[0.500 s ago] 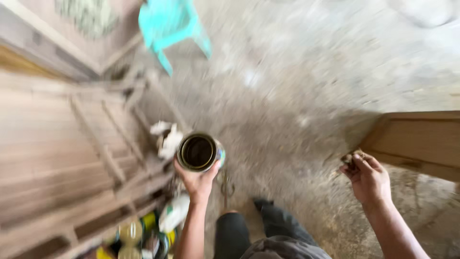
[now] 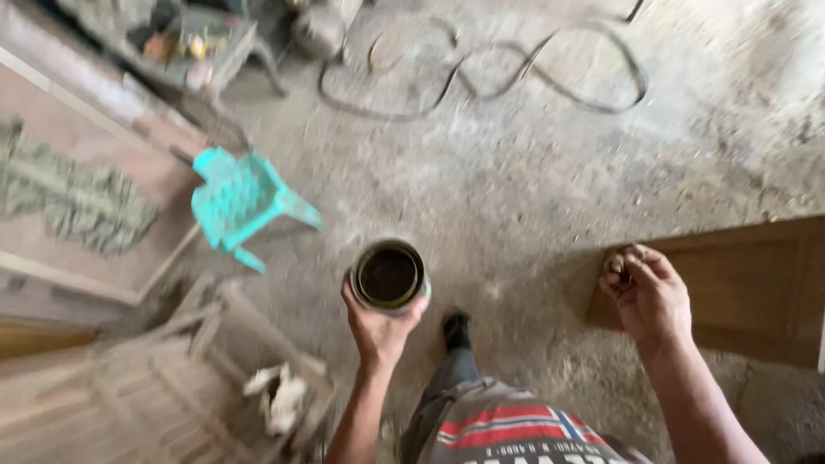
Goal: The person sits on the floor and prepares a cloth by dipping it into a can of wood stain. They then stand and apply the stain to the top surface of a wooden cabinet using the cloth, spreading it evenly across the surface.
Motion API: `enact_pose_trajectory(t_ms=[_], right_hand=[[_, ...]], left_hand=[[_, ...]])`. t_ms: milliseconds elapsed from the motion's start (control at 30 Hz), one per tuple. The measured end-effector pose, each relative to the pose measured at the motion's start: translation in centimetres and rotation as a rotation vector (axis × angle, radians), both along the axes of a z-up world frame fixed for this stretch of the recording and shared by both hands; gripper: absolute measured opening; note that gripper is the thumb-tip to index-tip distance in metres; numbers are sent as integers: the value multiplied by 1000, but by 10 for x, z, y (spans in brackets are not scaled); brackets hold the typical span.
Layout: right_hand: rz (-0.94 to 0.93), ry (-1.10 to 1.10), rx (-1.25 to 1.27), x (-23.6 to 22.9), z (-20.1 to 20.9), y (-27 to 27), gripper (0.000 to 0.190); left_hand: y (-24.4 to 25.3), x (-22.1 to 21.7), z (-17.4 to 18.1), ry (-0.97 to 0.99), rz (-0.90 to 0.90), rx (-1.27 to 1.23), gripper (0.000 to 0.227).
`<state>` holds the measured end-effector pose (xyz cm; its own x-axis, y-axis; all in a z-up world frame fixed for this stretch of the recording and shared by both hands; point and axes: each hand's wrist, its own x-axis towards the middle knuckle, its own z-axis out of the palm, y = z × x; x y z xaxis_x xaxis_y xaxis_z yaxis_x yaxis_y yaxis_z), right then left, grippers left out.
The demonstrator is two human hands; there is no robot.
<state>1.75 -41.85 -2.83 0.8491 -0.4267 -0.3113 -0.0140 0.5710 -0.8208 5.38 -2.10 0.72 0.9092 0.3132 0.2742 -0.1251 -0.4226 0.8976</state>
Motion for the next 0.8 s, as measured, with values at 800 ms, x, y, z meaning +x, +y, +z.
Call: enact_pose_trajectory(t_ms=[800], right_hand=[[-193, -76, -438, 404, 143, -330, 38]], left_hand=[[-413, 495, 38, -44, -518, -193, 104]])
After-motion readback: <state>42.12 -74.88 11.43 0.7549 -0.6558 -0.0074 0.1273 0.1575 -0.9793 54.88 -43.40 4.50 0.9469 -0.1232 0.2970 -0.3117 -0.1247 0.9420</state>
